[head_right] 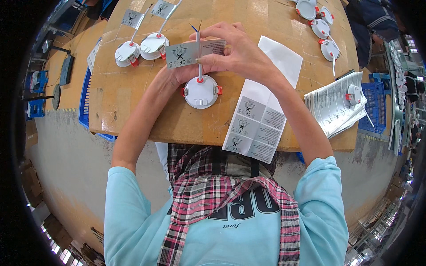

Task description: The person peels labels from a backing sheet by hand and wraps them around the wires of circular light fixtures on a workbench.

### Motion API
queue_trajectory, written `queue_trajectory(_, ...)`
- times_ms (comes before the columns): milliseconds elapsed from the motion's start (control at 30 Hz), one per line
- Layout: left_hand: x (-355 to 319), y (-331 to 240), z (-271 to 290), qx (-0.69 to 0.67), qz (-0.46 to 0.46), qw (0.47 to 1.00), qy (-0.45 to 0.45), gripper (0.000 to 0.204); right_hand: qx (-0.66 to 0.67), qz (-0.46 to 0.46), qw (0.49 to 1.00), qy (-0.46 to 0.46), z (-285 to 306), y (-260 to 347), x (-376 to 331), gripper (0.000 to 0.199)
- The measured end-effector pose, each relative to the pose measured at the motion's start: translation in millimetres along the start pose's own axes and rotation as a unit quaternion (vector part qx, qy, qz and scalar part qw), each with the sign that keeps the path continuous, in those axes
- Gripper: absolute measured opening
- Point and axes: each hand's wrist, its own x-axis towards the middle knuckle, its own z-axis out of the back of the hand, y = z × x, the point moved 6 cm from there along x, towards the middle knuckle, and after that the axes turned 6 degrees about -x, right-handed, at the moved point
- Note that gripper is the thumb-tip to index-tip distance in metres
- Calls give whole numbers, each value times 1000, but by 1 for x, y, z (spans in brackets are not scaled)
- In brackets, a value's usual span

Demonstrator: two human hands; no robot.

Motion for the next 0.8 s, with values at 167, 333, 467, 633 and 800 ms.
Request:
queue_trajectory(167,-5,-10,9,54,-76,989,-113,38,-7,27,999,-44,7,-1,2,31)
queue_trajectory(333,-18,-19,-7,193,-65,962,-182,33,-9,25,997,-73,10,-8,-2,30)
queue_trajectory(467,-32,-31,0,299,-93,918,-242,30,88,-19,991,-101,6,-18,-5,29)
queue_trajectory(633,-44,-36,-14,321,-149,898,-260,24,207,-106,970,-68,1,-20,-7,24)
queue_trajectory(800,-47,-39,-18,361,-162,880,-262,19,285,-78,949,-115,-2,-24,-6,21)
